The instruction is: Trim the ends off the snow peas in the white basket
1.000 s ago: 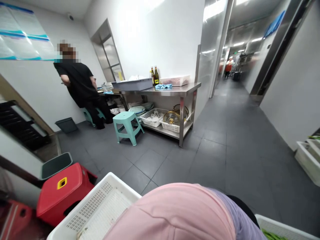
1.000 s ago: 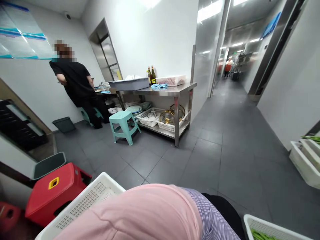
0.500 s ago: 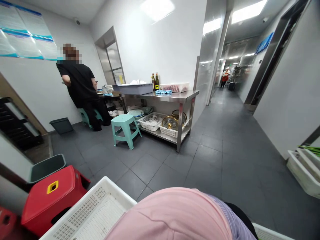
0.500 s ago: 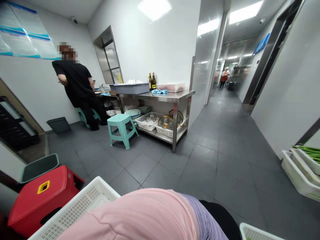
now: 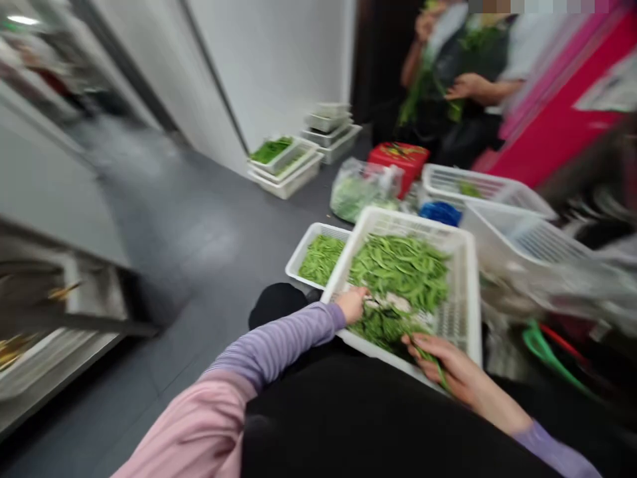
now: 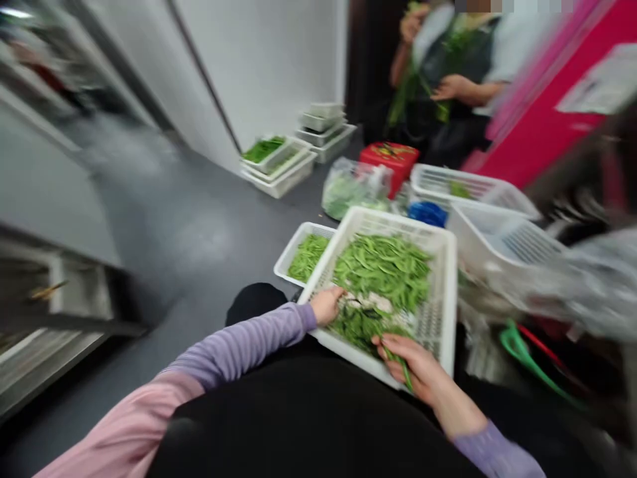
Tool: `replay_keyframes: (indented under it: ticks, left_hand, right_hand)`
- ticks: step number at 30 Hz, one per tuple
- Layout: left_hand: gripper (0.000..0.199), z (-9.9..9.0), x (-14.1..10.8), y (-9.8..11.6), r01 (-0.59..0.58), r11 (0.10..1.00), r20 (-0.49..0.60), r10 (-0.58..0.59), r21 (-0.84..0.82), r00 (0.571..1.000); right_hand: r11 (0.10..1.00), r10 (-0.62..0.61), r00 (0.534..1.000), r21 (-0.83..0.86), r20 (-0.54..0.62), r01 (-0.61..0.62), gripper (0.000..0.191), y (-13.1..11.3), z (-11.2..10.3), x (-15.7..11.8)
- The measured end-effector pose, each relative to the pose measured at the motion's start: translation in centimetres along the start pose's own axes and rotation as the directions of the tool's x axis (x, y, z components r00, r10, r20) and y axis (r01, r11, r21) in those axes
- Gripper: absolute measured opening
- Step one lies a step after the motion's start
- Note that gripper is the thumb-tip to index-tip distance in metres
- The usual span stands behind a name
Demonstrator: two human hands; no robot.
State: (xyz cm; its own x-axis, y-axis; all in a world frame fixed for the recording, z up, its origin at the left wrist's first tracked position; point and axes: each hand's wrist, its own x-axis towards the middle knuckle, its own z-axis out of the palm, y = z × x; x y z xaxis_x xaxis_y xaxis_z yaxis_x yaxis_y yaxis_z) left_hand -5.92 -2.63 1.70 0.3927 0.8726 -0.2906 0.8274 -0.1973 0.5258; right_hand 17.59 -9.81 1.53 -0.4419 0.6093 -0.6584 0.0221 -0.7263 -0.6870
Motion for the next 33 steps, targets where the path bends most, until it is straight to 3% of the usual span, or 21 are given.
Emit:
replay_keyframes:
  ticks: [2, 4, 6, 10, 13, 16, 18, 20, 21, 23, 25, 27, 28, 30, 32, 33]
  left_hand:
    - [0.044, 1.1, 1.3, 1.6, -0.255, 0.966, -0.007, 0.255, 0.047, 0.967]
    - [0.041, 1.1, 1.6, 2.6, -0.449, 0.887, 0.024, 0.449, 0.107, 0.893]
    - [0.033, 0.9, 1.6, 3.2, -0.526, 0.828, 0.118, 0.513, 0.195, 0.85]
    - [0.029, 1.3, 1.5, 3.7, -0.599, 0.732, 0.274, 0.534, 0.324, 0.8]
    - [0.026, 1.8, 1.6, 3.6, -0.661, 0.692, 0.341, 0.57, 0.291, 0.747]
    - [0.02, 2.1, 1.7, 3.1, -0.673, 0.718, 0.357, 0.591, 0.176, 0.723]
    - [0.017, 2.2, 1.9, 2.6, -0.631, 0.775, 0.289, 0.597, 0.033, 0.749]
    - [0.019, 2.2, 2.2, 2.3, -0.478, 0.855, 0.191, 0.514, -0.202, 0.837]
    - [0.021, 2.3, 2.4, 2.2, -0.354, 0.868, 0.168, 0.43, -0.349, 0.887]
    - [0.023, 2.4, 2.8, 2.2, -0.077, 0.792, 0.202, 0.246, -0.606, 0.948]
    - [0.021, 2.7, 3.2, 2.5, 0.108, 0.672, 0.259, 0.128, -0.732, 0.957]
    - [0.018, 3.3, 3.4, 2.7, 0.189, 0.646, 0.28, 0.04, -0.74, 0.959]
    - [0.019, 3.6, 3.5, 2.7, 0.206, 0.676, 0.276, -0.003, -0.708, 0.961]
    - [0.021, 4.2, 3.4, 2.4, 0.163, 0.811, 0.248, -0.024, -0.562, 0.969]
    - [0.02, 4.5, 3.3, 1.9, 0.019, 0.958, 0.243, 0.053, -0.286, 0.969]
    - [0.017, 4.6, 3.3, 1.6, -0.057, 0.991, 0.271, 0.089, -0.122, 0.958]
  right_hand:
    - [0.994, 0.002, 1.0, 0.112, -0.017, 0.0, 0.025, -1.5, -0.1, 0.5]
    - [0.995, -0.022, 0.999, 0.1, -0.045, 0.026, 0.026, -2.6, -0.1, 0.9]
    - [0.999, -0.04, 0.998, 0.011, -0.051, 0.041, 0.026, -2.9, -0.1, 1.0]
    - [0.953, -0.011, 0.999, -0.303, -0.045, -0.003, 0.022, -2.2, 0.0, 1.3]
    - [0.771, -0.068, 0.997, -0.636, -0.036, 0.03, 0.019, -2.1, 0.3, 1.8]
    - [0.452, -0.235, 0.969, -0.874, 0.074, 0.176, 0.019, -2.7, 0.9, 2.3]
    - [0.281, -0.326, 0.938, -0.935, 0.118, 0.215, 0.022, -3.2, 1.1, 2.6]
    - [0.222, -0.419, 0.901, -0.949, 0.115, 0.224, 0.026, -3.5, 1.2, 3.1]
    - [0.232, -0.476, 0.873, -0.943, 0.105, 0.24, 0.027, -3.4, 1.3, 3.4]
    - [0.299, -0.595, 0.802, -0.912, 0.053, 0.282, 0.028, -3.1, 1.6, 4.1]
    - [0.432, -0.691, 0.717, -0.848, -0.092, 0.307, 0.027, -2.4, 2.0, 5.0]
    - [0.632, -0.704, 0.633, -0.69, -0.321, 0.353, 0.027, -2.0, 2.0, 6.1]
    - [0.716, -0.675, 0.598, -0.58, -0.431, 0.39, 0.028, -2.0, 1.7, 6.6]
    - [0.789, -0.613, 0.524, -0.424, -0.591, 0.445, 0.03, -2.7, 0.1, 7.7]
    - [0.78, -0.625, 0.441, -0.494, -0.644, 0.385, 0.033, -3.9, -2.5, 8.5]
    - [0.755, -0.654, 0.415, -0.585, -0.633, 0.298, 0.036, -4.4, -3.9, 8.9]
